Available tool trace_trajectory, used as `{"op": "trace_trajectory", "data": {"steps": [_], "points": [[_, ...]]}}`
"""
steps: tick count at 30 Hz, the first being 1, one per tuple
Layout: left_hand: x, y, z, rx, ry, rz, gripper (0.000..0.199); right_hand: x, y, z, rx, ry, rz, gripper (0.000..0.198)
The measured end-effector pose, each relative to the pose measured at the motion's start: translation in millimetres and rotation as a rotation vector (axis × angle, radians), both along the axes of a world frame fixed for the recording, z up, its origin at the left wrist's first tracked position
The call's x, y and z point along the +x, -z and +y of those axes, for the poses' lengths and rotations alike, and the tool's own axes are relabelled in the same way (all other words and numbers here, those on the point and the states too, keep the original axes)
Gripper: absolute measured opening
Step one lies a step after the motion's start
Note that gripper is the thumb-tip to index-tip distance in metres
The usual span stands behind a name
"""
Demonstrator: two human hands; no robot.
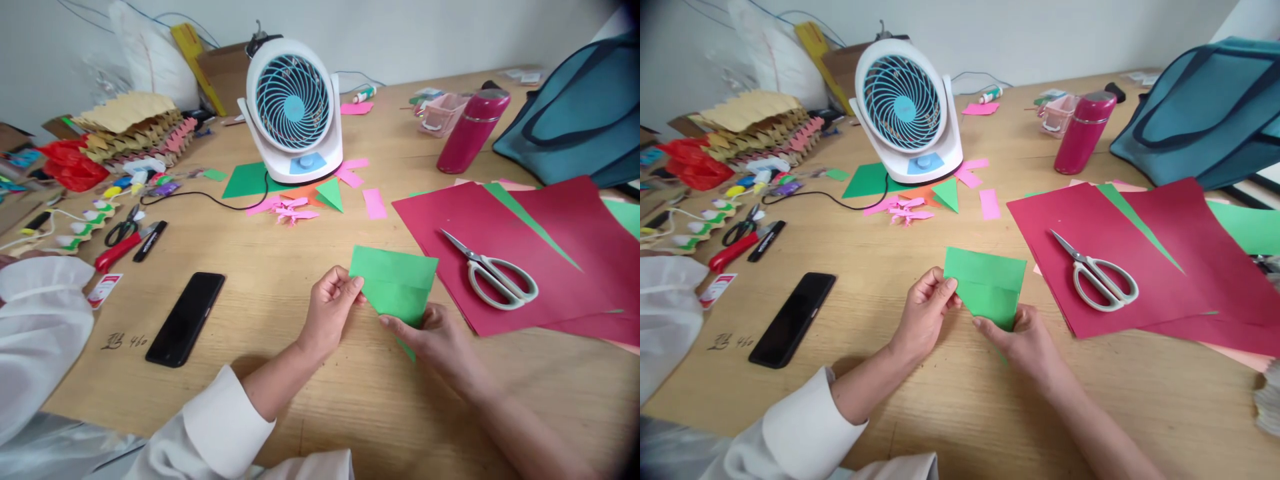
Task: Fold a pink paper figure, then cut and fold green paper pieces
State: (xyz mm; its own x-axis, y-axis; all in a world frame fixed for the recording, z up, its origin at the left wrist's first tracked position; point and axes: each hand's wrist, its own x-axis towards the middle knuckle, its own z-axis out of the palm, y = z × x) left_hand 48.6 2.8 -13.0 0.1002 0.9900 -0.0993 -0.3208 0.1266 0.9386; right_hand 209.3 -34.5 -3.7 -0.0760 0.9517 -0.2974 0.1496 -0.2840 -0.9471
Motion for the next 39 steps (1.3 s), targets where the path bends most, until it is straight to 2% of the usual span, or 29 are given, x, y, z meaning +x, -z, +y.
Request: {"op": "trace_trajectory", "data": {"steps": [5,11,16,19,25,27,30,36,39], "points": [[-3.3,-1.0,3.9,0.018,-0.043,-0.012,0.033,1.5,3.7,-1.4,-0.031,-0.033,0.018,0.035],[-8.9,-3.0,10.6,-0.014,-0.175,-0.037,0.039,2.0,5.3,-4.4,-0.028,-0.111,0.073,0.028],[-11.3,-7.5,13.4,-0.059,-0.178,-0.086,0.04,11.7,13.1,-5.7,0.001,-0.255,0.0,0.029],[-11.5,-8.2,14.6,-0.068,-0.188,-0.082,0.041,19.7,10.9,-2.0,0.029,-0.334,0.041,0.026],[-9.6,0.4,10.5,-0.045,-0.062,0.127,0.04,18.5,-3.9,4.4,0.039,-0.26,0.194,0.03],[-9.4,2.6,8.7,0.001,-0.017,0.186,0.036,14.8,-6.5,3.7,0.003,-0.232,0.173,0.028],[-10.5,3.6,7.8,0.051,-0.016,0.235,0.032,10.6,-6.6,1.3,-0.023,-0.182,0.101,0.037],[-12.8,3.9,10.7,0.044,-0.05,0.19,0.026,10.9,3.5,-1.9,0.022,-0.206,-0.029,0.046],[-12.2,1.8,10.8,0.016,-0.054,0.117,0.02,13.0,9.3,-0.2,0.022,-0.126,-0.025,0.05]]}}
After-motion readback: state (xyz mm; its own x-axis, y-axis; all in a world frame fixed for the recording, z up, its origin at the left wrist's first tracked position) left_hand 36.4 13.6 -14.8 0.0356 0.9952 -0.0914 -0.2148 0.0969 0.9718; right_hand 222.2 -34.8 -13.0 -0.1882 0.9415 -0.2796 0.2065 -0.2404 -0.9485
